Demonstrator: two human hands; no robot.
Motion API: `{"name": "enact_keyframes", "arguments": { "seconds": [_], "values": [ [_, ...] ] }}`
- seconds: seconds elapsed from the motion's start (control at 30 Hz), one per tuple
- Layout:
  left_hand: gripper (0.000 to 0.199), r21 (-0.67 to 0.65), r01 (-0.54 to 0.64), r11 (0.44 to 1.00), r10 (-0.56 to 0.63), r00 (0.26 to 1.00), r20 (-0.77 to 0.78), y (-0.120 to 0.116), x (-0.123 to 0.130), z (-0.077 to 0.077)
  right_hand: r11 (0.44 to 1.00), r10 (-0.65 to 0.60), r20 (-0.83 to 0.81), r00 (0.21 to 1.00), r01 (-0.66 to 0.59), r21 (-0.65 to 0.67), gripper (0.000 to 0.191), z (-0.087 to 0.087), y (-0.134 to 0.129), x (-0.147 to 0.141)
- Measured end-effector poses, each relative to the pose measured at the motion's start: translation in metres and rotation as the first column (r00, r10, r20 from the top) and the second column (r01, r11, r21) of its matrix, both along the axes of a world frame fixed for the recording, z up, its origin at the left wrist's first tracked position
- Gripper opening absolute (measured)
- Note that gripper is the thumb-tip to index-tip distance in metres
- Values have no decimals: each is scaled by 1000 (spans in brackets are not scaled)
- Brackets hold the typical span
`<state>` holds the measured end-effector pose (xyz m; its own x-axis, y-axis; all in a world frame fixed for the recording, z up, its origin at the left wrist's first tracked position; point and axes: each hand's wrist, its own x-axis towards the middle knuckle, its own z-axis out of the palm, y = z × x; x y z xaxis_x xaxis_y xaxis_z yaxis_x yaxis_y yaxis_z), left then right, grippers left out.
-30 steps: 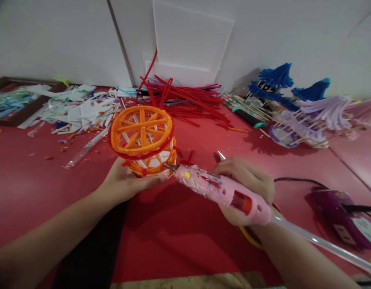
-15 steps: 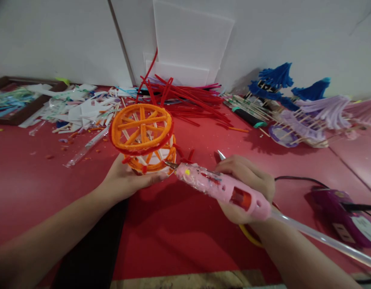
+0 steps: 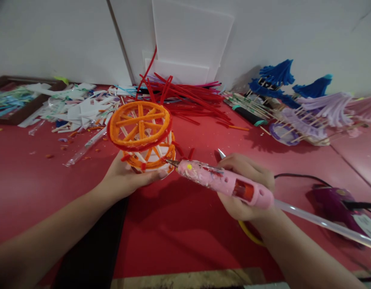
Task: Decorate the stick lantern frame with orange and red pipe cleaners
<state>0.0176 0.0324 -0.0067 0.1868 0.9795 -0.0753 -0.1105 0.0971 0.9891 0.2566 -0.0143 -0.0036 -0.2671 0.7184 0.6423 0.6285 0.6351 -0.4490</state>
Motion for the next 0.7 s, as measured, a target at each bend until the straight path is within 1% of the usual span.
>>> {"name": "enact_keyframes", "arguments": {
  "seconds": [0.2,0.57,0.7],
  "values": [
    [52,-22,1,1000,-2,1000,-21,-1,0,2,1000,-29,29,999,29,-7,12,0,1,0],
    [56,19,17,1000,-16,1000,-21,0,-2,-2,1000,-11,-11,1000,11,0,11,-2,1,1],
    [53,6,8,1000,-7,1000,-25,-1,-2,0,1000,-14,38,999,13,22,10,1,1,1]
  ]
}}
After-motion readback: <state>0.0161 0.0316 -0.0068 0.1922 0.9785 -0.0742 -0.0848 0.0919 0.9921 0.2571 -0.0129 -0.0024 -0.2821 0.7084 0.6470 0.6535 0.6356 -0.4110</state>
